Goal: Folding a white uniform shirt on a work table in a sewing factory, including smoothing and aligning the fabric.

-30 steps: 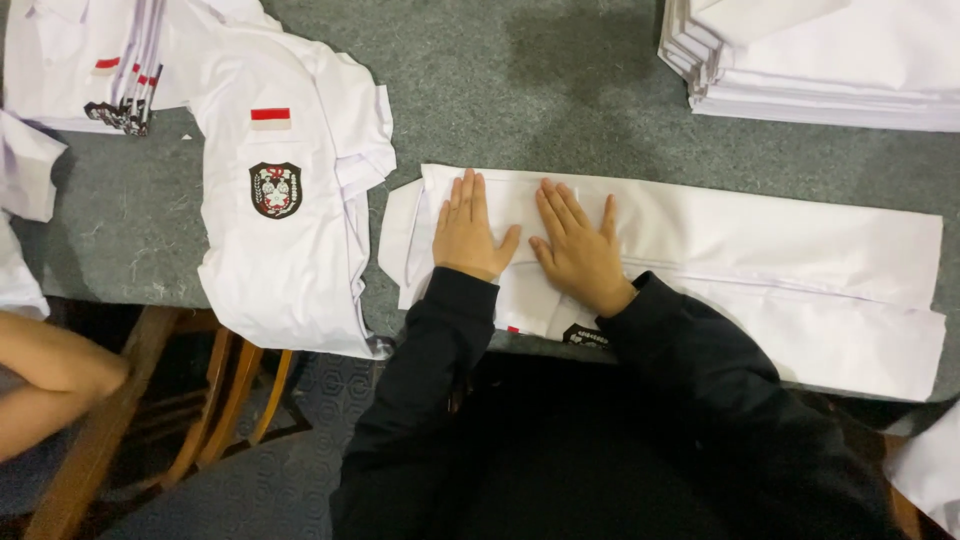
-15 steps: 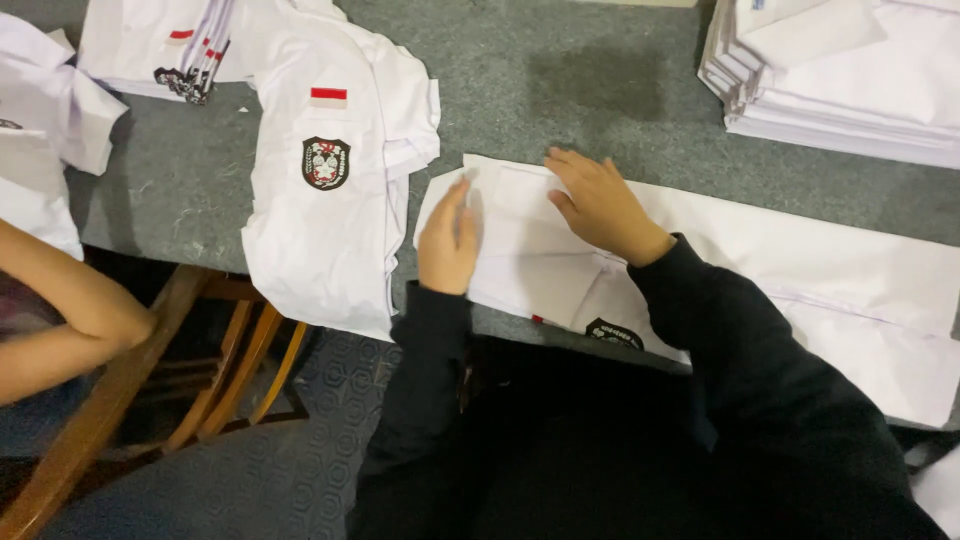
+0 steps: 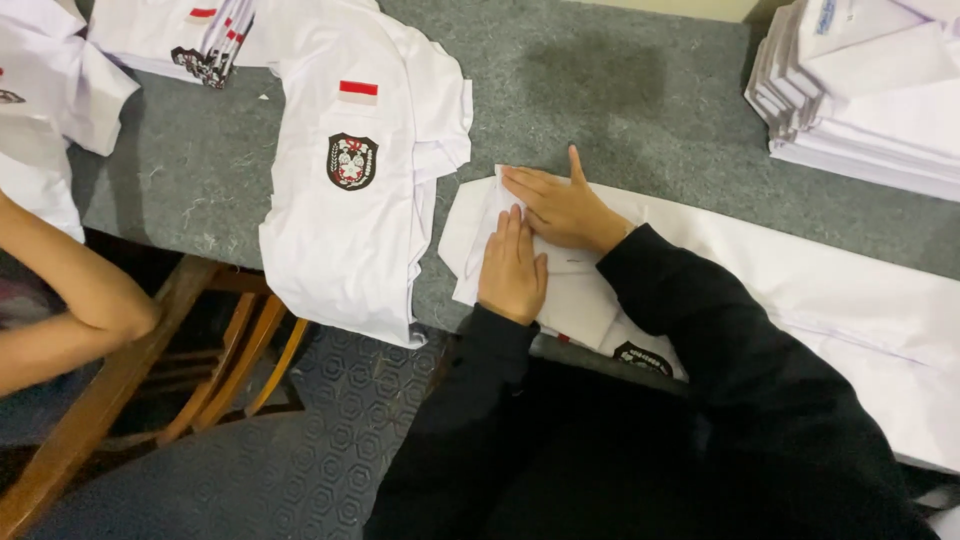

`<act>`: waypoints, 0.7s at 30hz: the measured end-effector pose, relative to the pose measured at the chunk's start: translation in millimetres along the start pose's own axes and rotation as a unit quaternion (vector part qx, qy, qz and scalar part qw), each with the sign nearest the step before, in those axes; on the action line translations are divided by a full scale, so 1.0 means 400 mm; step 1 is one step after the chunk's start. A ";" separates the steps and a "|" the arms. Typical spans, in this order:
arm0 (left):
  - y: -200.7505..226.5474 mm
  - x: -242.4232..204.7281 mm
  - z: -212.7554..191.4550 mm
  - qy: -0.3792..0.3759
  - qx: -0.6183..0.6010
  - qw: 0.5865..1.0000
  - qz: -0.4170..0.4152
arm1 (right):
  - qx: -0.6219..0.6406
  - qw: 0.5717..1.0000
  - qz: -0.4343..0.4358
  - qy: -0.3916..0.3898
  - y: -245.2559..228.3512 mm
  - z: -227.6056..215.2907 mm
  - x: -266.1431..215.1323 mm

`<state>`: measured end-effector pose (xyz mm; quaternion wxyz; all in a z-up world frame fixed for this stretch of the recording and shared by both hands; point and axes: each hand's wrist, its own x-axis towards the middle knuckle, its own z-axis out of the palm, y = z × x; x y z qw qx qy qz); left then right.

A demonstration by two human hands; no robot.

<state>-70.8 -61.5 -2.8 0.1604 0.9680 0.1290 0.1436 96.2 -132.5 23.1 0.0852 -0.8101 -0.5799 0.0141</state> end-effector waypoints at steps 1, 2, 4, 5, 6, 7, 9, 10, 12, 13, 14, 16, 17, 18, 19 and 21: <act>0.003 -0.001 -0.004 -0.001 -0.002 1.000 -0.001 | 0.000 1.000 0.000 -0.003 0.005 0.014 0.006; 0.005 -0.001 -0.009 -0.006 0.009 1.000 -0.003 | -0.001 1.000 -0.001 0.012 0.010 0.027 0.013; 0.007 -0.001 -0.017 -0.011 0.020 1.000 -0.004 | -0.003 1.000 -0.002 0.026 0.015 0.035 0.017; 0.008 -0.001 -0.020 -0.013 0.014 1.000 -0.003 | 0.006 1.000 0.000 0.021 0.016 0.030 0.015; 0.008 0.000 -0.023 -0.015 0.010 1.000 0.000 | 0.015 1.000 0.003 0.017 0.016 0.025 0.012; 0.005 -0.001 -0.016 -0.015 0.009 1.000 0.001 | 0.015 1.000 0.005 0.017 0.019 0.036 0.010; -0.001 -0.001 -0.006 -0.010 0.013 1.000 0.003 | -0.001 0.998 -0.011 0.054 0.023 0.056 0.009; -0.003 0.002 -0.014 -0.013 0.013 1.000 0.005 | 0.000 0.998 -0.008 0.054 0.038 0.055 0.021; -0.004 0.003 -0.027 -0.031 -0.045 0.999 0.004 | 0.150 0.987 0.028 -0.053 0.068 0.057 0.040; -0.024 0.013 -0.029 -0.035 -0.045 0.998 0.006 | 0.152 0.986 0.032 -0.053 0.078 -0.010 0.027; -0.043 0.020 -0.030 -0.051 -0.122 0.991 0.029 | 0.473 0.878 0.073 0.000 0.086 -0.076 0.009; -0.063 0.025 -0.067 -0.071 -0.200 0.976 0.053 | 0.737 0.665 0.109 0.058 0.103 -0.184 -0.046; -0.064 0.025 -0.104 -0.056 -0.277 0.959 0.024 | 0.739 0.648 0.123 0.138 0.109 -0.228 -0.085; -0.066 0.030 -0.142 -0.039 -0.352 0.935 -0.004 | 0.735 0.628 0.134 0.218 0.118 -0.274 -0.121; -0.054 0.029 -0.150 -0.043 -0.353 0.935 -0.001 | 0.734 0.627 0.137 0.222 0.103 -0.306 -0.166; -0.033 0.024 -0.170 0.020 -0.255 0.964 0.073 | 0.569 0.759 0.206 0.239 0.070 -0.366 -0.251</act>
